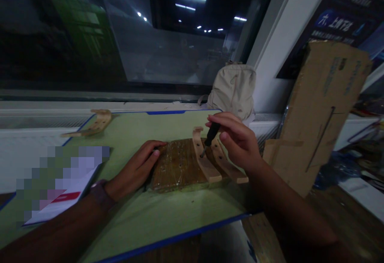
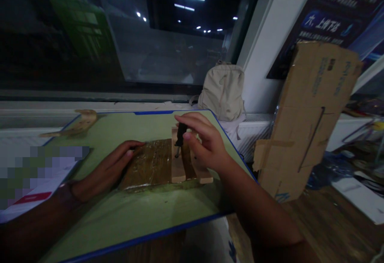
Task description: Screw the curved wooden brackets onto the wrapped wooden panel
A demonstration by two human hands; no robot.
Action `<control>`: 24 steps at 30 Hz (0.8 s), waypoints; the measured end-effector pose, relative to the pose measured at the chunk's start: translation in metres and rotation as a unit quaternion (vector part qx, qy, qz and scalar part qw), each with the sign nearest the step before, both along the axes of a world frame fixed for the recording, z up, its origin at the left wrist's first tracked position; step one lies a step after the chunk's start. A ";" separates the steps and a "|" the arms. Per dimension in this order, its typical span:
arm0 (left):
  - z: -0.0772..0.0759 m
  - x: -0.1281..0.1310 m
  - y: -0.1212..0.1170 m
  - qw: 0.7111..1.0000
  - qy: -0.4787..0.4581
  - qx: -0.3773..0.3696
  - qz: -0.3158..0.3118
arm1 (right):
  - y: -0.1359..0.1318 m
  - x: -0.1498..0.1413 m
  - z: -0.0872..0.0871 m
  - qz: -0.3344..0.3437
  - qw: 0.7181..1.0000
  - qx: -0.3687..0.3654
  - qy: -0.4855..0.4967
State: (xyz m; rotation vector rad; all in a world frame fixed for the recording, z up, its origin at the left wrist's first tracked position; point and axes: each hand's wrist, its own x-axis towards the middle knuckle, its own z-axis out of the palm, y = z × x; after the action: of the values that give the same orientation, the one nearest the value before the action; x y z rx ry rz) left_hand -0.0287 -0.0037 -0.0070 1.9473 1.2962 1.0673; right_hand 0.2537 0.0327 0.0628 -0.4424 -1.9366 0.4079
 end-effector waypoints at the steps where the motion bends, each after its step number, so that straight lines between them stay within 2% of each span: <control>1: -0.001 0.000 0.000 1.000 0.001 0.003 -0.001 | -0.002 -0.001 0.001 0.031 0.999 -0.020 -0.001; 3: -0.002 -0.001 0.000 1.000 0.000 0.006 -0.001 | -0.005 -0.004 -0.001 0.051 0.996 -0.068 0.023; 5: -0.004 -0.001 0.001 1.000 -0.002 0.010 0.000 | -0.002 -0.006 -0.006 0.006 0.994 -0.085 0.068; 7: -0.005 -0.001 0.001 1.000 -0.002 0.016 0.000 | 0.002 -0.005 -0.010 -0.060 0.992 -0.063 0.090; 9: -0.005 -0.001 0.001 1.000 -0.001 0.018 0.002 | 0.005 -0.003 -0.010 -0.091 0.993 -0.027 0.072; 12: -0.002 0.000 0.000 1.000 0.008 0.008 0.000 | 0.001 -0.001 -0.004 -0.041 0.999 -0.011 0.014; 14: 0.001 0.000 -0.001 1.000 0.020 0.001 -0.004 | -0.004 -0.003 -0.001 0.020 0.999 -0.042 -0.001; 16: 0.002 0.000 -0.001 1.000 0.027 -0.001 -0.005 | -0.006 -0.005 -0.002 0.051 0.995 -0.082 0.016; 18: 0.002 -0.001 -0.002 1.000 0.030 0.002 -0.004 | -0.005 -0.006 -0.005 0.022 0.994 -0.095 0.056; 21: 0.001 -0.001 -0.001 0.999 0.036 0.006 -0.002 | 0.000 -0.004 -0.010 -0.069 0.992 -0.055 0.088; 22: 0.000 -0.001 -0.001 0.999 0.037 0.007 -0.002 | 0.000 -0.003 -0.009 -0.083 0.993 -0.033 0.079; 24: -0.001 -0.002 -0.001 0.999 0.037 0.011 -0.003 | -0.001 -0.002 -0.006 -0.070 0.997 0.006 0.039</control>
State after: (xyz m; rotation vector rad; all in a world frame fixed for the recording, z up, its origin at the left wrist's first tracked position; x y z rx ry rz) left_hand -0.0303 -0.0042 -0.0081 2.0220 1.3234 1.0189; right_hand 0.2521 0.0315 0.0564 -0.5422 -1.8187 0.3187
